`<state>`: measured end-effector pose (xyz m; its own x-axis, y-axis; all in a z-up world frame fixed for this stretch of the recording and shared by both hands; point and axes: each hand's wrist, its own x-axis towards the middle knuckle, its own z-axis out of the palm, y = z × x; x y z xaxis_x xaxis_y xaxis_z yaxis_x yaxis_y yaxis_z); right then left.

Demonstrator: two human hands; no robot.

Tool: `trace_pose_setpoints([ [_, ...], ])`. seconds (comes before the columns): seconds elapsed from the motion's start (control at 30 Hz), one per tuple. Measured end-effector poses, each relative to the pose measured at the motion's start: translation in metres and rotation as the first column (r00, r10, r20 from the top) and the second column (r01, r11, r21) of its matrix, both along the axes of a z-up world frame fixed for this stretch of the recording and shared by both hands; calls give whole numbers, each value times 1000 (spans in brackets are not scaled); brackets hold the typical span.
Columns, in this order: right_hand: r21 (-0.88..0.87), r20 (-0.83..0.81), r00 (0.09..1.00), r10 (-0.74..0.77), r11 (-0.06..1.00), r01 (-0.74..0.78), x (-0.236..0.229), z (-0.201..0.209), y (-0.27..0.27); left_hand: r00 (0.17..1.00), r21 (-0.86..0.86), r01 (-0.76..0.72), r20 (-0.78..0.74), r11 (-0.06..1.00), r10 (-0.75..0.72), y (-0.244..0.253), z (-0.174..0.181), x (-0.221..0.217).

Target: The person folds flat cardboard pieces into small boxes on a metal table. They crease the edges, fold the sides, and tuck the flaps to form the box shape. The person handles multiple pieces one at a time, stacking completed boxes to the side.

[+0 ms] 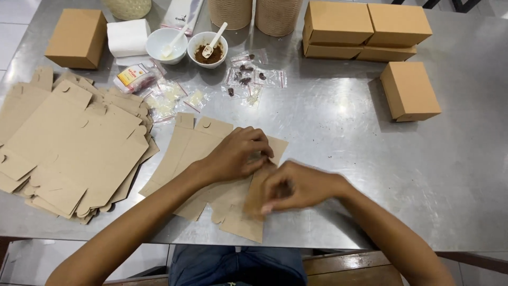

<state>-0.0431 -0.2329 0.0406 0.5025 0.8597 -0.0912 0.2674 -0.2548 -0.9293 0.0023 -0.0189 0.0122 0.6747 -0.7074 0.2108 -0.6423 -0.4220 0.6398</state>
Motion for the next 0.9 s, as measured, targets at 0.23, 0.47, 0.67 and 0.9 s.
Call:
trace_pose_setpoints([
  [0.23,40,648,660,-380,883,468,51,-20,-24,991,16,118,56,993,-119,25,1,-7],
  [0.47,-77,527,770,-360,882,466,63,-33,-23,975,-40,138,184,990,-128,34,-23,-7],
  [0.67,-107,464,807,-367,880,462,65,-20,-19,967,-13,154,207,988,-148,38,-36,-6],
  [0.9,-135,498,782,-375,857,497,65,-35,-16,963,-33,160,224,987,-149,37,-39,-13],
])
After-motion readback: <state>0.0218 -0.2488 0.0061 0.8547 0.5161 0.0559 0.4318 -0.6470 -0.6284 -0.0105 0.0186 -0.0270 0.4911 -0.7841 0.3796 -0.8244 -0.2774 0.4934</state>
